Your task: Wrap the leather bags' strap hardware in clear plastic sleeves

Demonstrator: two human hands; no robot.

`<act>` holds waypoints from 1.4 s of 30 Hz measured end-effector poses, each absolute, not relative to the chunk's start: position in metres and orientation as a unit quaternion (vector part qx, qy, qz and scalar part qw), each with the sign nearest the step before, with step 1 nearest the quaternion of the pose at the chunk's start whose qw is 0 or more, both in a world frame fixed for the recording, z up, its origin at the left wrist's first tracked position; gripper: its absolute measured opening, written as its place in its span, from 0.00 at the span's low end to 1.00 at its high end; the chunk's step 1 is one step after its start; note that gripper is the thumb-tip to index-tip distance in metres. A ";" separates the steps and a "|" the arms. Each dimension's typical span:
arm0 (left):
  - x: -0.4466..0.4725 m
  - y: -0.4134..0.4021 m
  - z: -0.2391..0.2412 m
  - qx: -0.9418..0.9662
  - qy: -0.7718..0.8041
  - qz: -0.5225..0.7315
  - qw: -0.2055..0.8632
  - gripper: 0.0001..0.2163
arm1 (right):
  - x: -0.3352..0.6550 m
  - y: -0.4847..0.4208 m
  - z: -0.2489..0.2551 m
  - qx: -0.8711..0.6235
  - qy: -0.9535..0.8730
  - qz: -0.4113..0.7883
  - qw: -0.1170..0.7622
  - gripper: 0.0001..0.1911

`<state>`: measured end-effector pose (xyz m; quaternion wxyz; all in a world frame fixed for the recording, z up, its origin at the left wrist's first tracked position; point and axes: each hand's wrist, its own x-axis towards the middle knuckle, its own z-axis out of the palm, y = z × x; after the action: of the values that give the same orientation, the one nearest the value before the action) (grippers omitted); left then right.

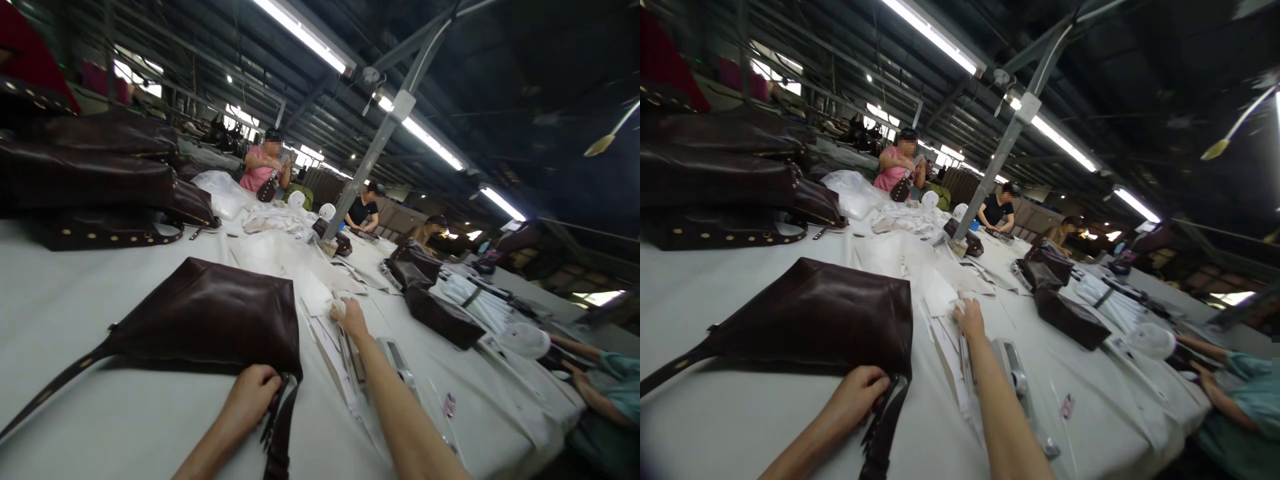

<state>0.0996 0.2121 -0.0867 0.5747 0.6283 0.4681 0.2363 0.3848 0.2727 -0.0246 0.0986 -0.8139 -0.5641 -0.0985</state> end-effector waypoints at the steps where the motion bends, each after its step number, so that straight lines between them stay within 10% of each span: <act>1: 0.099 0.212 -0.086 0.628 0.464 0.234 0.579 0.10 | 0.383 0.262 -0.020 -0.813 -0.564 -0.104 0.104 0.13; 23: 0.096 0.215 -0.088 0.613 0.406 0.254 0.629 0.13 | 0.334 0.057 -0.072 -0.827 -0.542 -0.148 -0.030 0.15; 27: 0.086 0.213 -0.071 0.597 0.379 0.240 0.665 0.16 | 0.340 0.049 -0.057 -0.834 -0.514 -0.102 0.171 0.11; 32: 0.080 0.201 -0.046 0.541 0.263 0.238 0.762 0.18 | 0.314 0.052 -0.043 -0.732 -0.347 0.228 0.540 0.18; 42: 0.105 0.175 -0.054 0.506 0.239 0.301 0.772 0.18 | 0.227 0.107 -0.053 -0.615 -0.325 0.355 0.625 0.24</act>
<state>0.1045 0.1754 -0.0539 0.7723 0.5055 0.2390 0.3014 0.2272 0.1070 -0.0531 0.6250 -0.6147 -0.3246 0.3552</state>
